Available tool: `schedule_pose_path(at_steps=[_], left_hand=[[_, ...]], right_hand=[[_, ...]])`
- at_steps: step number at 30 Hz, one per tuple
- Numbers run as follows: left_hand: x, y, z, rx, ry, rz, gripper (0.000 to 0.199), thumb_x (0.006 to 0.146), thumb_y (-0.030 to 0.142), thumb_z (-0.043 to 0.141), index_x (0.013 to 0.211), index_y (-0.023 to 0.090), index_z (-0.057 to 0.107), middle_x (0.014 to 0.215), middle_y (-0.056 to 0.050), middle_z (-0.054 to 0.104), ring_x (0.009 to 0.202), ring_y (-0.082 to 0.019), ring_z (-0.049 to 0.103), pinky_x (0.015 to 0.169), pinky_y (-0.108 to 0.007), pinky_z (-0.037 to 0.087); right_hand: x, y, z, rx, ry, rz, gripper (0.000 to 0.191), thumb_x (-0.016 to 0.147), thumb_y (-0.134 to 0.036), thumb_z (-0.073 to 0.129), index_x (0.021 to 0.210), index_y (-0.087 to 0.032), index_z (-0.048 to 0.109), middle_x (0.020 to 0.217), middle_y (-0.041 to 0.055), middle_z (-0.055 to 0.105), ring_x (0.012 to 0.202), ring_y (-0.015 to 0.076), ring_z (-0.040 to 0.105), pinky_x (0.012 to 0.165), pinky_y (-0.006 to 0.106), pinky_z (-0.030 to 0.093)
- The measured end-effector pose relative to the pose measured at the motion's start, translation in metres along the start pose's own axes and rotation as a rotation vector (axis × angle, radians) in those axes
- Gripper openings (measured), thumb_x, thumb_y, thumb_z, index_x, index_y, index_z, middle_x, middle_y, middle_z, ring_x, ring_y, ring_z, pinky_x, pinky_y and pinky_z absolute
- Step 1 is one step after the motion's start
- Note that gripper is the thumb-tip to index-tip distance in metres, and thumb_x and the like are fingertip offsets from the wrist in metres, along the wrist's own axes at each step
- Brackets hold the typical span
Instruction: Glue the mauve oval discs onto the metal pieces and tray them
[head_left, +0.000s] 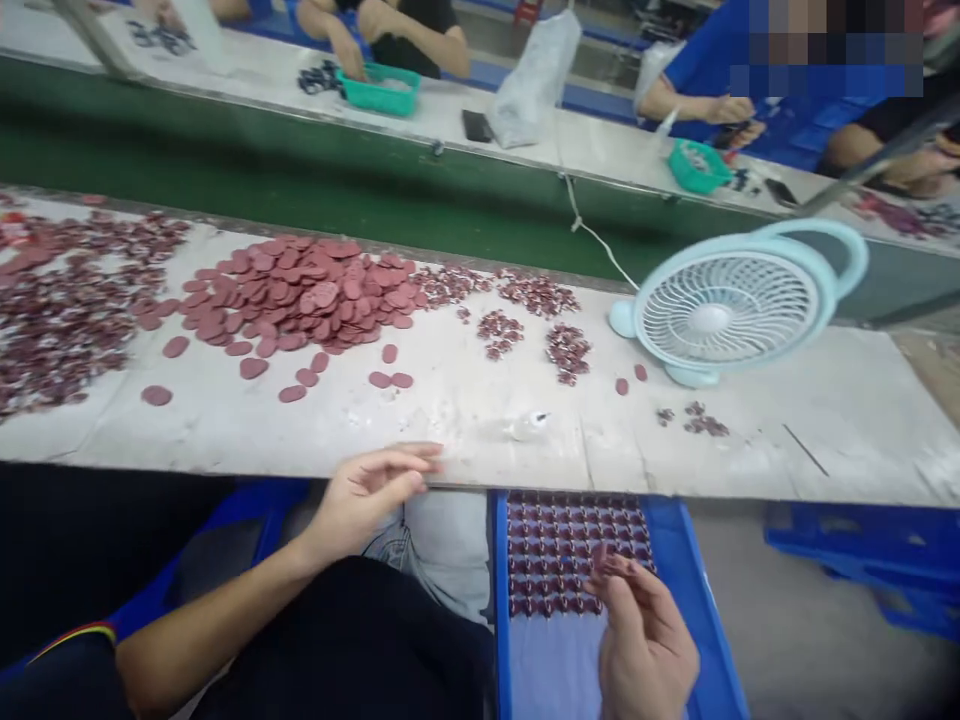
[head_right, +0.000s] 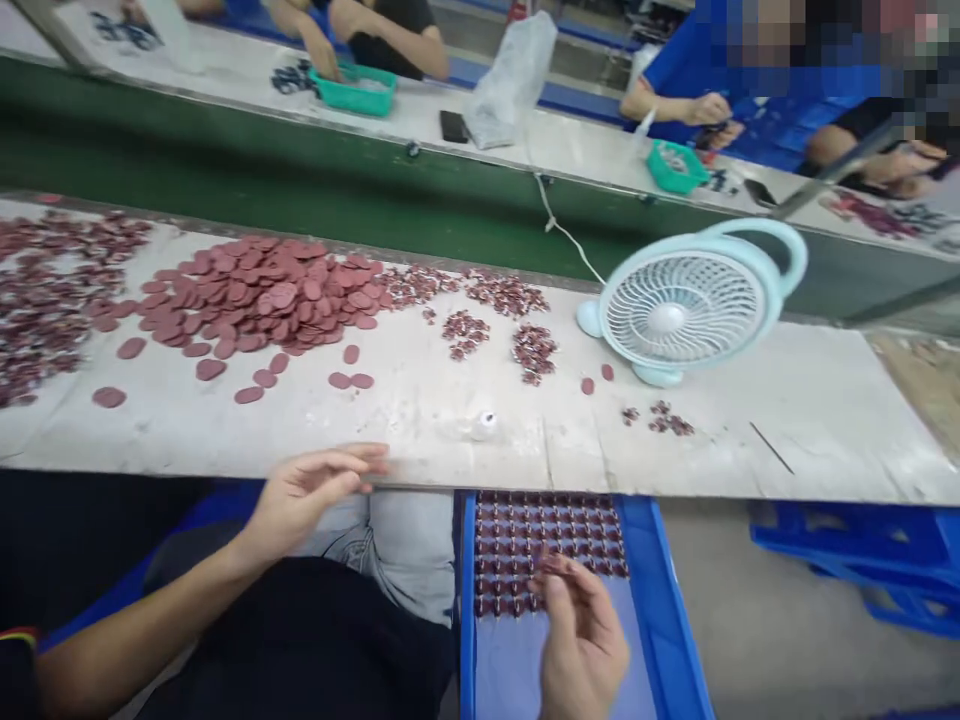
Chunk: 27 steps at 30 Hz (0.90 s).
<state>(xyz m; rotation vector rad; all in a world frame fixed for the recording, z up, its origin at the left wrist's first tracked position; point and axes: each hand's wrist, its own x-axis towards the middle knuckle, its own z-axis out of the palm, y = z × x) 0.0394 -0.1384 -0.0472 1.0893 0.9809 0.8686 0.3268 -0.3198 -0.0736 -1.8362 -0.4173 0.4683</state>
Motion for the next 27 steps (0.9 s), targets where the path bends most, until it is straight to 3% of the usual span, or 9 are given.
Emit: schedule_pose_path(at_steps=[2, 4, 7, 14, 20, 24, 27], left_hand=[[0.011, -0.002, -0.02, 0.172, 0.119, 0.14, 0.027, 0.091, 0.048, 0.081, 0.097, 0.022, 0.083, 0.123, -0.012, 0.081, 0.121, -0.03, 0.075, 0.097, -0.041, 0.066], [0.022, -0.006, -0.04, 0.353, 0.198, 0.276, 0.025, 0.094, 0.048, 0.078, 0.099, 0.024, 0.083, 0.118, -0.009, 0.081, 0.122, -0.028, 0.074, 0.108, -0.046, 0.062], [0.033, -0.013, -0.061, 0.563, 0.173, 0.356, 0.023, 0.096, 0.046, 0.075, 0.102, 0.025, 0.083, 0.118, -0.008, 0.081, 0.117, -0.028, 0.075, 0.116, -0.05, 0.056], [0.037, -0.021, -0.064, 0.696, 0.114, 0.381, 0.021, 0.098, 0.047, 0.072, 0.102, 0.028, 0.082, 0.116, -0.007, 0.081, 0.113, -0.027, 0.075, 0.114, -0.045, 0.057], [0.036, -0.02, -0.064, 0.704, 0.124, 0.389, 0.023, 0.098, 0.045, 0.072, 0.101, 0.025, 0.082, 0.113, -0.008, 0.081, 0.11, -0.027, 0.076, 0.111, -0.048, 0.059], [0.037, -0.022, -0.066, 0.707, 0.12, 0.394, 0.023, 0.098, 0.043, 0.072, 0.103, 0.023, 0.082, 0.114, -0.008, 0.081, 0.11, -0.026, 0.076, 0.11, -0.047, 0.059], [0.038, -0.024, -0.066, 0.703, 0.117, 0.404, 0.02, 0.098, 0.042, 0.072, 0.103, 0.024, 0.082, 0.114, -0.007, 0.081, 0.11, -0.024, 0.076, 0.11, -0.045, 0.059]], right_hand=[[0.019, 0.032, -0.043, -0.13, 0.152, 0.002, 0.041, 0.073, -0.057, 0.083, 0.104, -0.032, 0.078, 0.094, -0.0026, 0.082, 0.08, 0.0206, 0.078, 0.079, 0.044, 0.068], [0.033, 0.062, -0.077, -0.296, 0.176, 0.008, 0.042, 0.071, -0.068, 0.077, 0.092, -0.031, 0.08, 0.083, -0.0021, 0.08, 0.074, 0.0263, 0.078, 0.072, 0.052, 0.066], [0.038, 0.1, -0.102, -0.46, 0.142, -0.027, 0.035, 0.071, -0.068, 0.077, 0.079, -0.033, 0.081, 0.075, -0.0015, 0.079, 0.07, 0.0274, 0.077, 0.063, 0.047, 0.061], [0.032, 0.153, -0.094, -0.544, 0.091, -0.144, 0.049, 0.082, -0.071, 0.071, 0.085, -0.022, 0.077, 0.07, -0.0025, 0.072, 0.057, 0.0124, 0.062, 0.054, 0.028, 0.05], [0.038, 0.177, -0.095, -0.573, 0.08, -0.189, 0.048, 0.089, -0.068, 0.067, 0.089, -0.021, 0.074, 0.069, -0.005, 0.065, 0.052, 0.009, 0.053, 0.048, 0.024, 0.04], [0.038, 0.186, -0.097, -0.614, 0.064, -0.202, 0.042, 0.092, -0.063, 0.068, 0.093, -0.021, 0.074, 0.071, -0.0053, 0.065, 0.054, 0.0085, 0.053, 0.049, 0.023, 0.039], [0.039, 0.191, -0.096, -0.665, 0.056, -0.2, 0.049, 0.094, -0.068, 0.062, 0.093, -0.02, 0.074, 0.071, -0.0045, 0.065, 0.055, 0.0085, 0.051, 0.049, 0.024, 0.04]])
